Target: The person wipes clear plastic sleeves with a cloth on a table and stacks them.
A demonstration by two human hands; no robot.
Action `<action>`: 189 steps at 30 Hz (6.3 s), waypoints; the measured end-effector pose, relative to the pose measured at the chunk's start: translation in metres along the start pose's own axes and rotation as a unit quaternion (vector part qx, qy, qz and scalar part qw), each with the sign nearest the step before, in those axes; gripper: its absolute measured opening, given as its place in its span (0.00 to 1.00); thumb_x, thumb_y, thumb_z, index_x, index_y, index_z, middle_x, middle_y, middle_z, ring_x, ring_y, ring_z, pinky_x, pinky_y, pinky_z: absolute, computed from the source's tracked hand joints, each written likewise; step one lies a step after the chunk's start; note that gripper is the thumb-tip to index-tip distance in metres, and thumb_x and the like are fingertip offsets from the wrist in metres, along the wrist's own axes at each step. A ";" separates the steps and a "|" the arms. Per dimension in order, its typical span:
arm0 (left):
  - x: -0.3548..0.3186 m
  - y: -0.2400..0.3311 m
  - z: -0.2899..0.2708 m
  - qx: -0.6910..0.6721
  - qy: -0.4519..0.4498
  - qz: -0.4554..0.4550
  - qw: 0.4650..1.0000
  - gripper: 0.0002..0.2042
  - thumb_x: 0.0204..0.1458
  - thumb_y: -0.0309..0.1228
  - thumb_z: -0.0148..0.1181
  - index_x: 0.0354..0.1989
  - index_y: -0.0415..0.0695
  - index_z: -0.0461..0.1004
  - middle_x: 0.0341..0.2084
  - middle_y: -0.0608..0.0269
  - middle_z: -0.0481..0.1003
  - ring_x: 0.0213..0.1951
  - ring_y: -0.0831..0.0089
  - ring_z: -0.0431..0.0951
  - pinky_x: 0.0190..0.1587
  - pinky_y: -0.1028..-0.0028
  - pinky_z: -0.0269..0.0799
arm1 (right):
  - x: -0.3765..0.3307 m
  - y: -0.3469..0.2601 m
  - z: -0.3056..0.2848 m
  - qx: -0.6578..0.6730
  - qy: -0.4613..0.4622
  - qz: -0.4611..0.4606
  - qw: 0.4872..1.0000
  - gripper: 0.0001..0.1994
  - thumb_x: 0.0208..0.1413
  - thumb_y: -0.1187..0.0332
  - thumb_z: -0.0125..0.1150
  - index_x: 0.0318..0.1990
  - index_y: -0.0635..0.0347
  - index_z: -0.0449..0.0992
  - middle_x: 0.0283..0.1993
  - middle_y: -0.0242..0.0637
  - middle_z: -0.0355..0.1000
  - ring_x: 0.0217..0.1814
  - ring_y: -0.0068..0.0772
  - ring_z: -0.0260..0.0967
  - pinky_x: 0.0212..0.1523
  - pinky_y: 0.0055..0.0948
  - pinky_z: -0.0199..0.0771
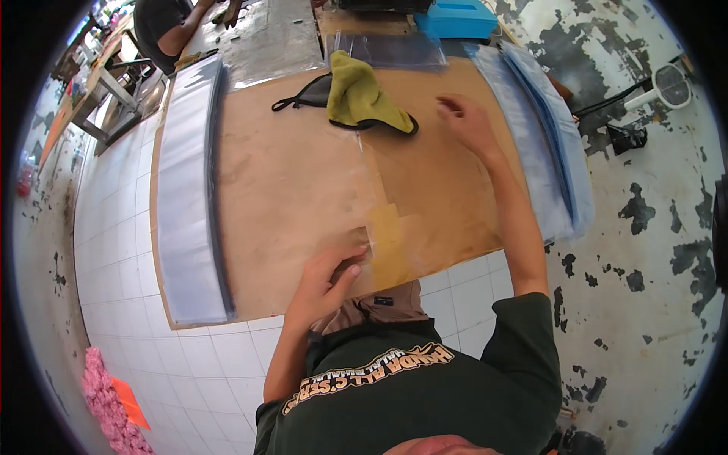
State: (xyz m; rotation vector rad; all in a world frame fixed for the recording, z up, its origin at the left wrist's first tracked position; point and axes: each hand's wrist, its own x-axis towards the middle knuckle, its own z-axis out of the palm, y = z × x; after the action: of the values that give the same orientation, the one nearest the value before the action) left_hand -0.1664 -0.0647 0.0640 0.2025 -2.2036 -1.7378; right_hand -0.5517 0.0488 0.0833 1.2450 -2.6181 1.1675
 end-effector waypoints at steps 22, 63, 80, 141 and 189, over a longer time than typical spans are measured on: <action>0.057 0.042 -0.013 0.210 0.366 0.099 0.901 0.26 0.41 0.24 0.69 0.52 0.42 0.69 0.47 0.52 0.66 0.35 0.61 0.75 0.37 0.68 0.74 | -0.028 -0.235 -0.021 0.105 -0.160 -0.037 0.981 0.12 0.55 0.71 0.54 0.44 0.63 0.77 0.37 0.32 0.77 0.40 0.22 0.72 0.43 0.22 0.71; -0.109 0.070 -0.198 0.518 -0.051 -0.130 0.844 0.25 0.34 0.34 0.73 0.46 0.48 0.78 0.50 0.66 0.75 0.50 0.64 0.74 0.58 0.62 0.66 | -0.147 -0.116 0.007 0.584 0.033 0.067 0.808 0.18 0.59 0.61 0.53 0.50 0.66 0.74 0.48 0.41 0.74 0.48 0.27 0.70 0.52 0.27 0.65; -0.122 0.065 -0.202 0.472 0.001 -0.110 0.875 0.13 0.51 0.28 0.62 0.47 0.46 0.78 0.32 0.59 0.81 0.37 0.62 0.81 0.51 0.66 0.74 | -0.158 -0.113 0.014 0.586 0.038 0.067 0.807 0.18 0.59 0.60 0.52 0.51 0.64 0.73 0.50 0.40 0.73 0.51 0.27 0.68 0.55 0.29 0.61; -0.119 0.041 -0.149 0.532 0.521 0.042 0.666 0.20 0.50 0.26 0.62 0.53 0.41 0.72 0.46 0.48 0.74 0.50 0.53 0.74 0.54 0.61 0.68 | -0.161 -0.141 0.001 0.537 0.022 0.033 0.843 0.19 0.61 0.57 0.48 0.55 0.58 0.70 0.56 0.36 0.69 0.60 0.29 0.61 0.65 0.36 0.46; -0.071 0.009 0.007 -0.663 0.377 0.056 0.644 0.41 0.56 0.61 0.44 0.70 0.46 0.46 0.68 0.52 0.53 0.68 0.57 0.54 0.70 0.53 0.45 | -0.142 -0.218 0.118 0.109 -0.314 -0.384 0.862 0.20 0.63 0.55 0.45 0.58 0.53 0.67 0.61 0.32 0.66 0.67 0.30 0.56 0.73 0.42 0.34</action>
State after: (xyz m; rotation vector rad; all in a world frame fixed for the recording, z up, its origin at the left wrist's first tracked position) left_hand -0.1015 -0.0341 0.0593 0.3028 -0.0877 -2.1229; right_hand -0.2743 -0.0195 0.0894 2.7373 -1.8559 0.9981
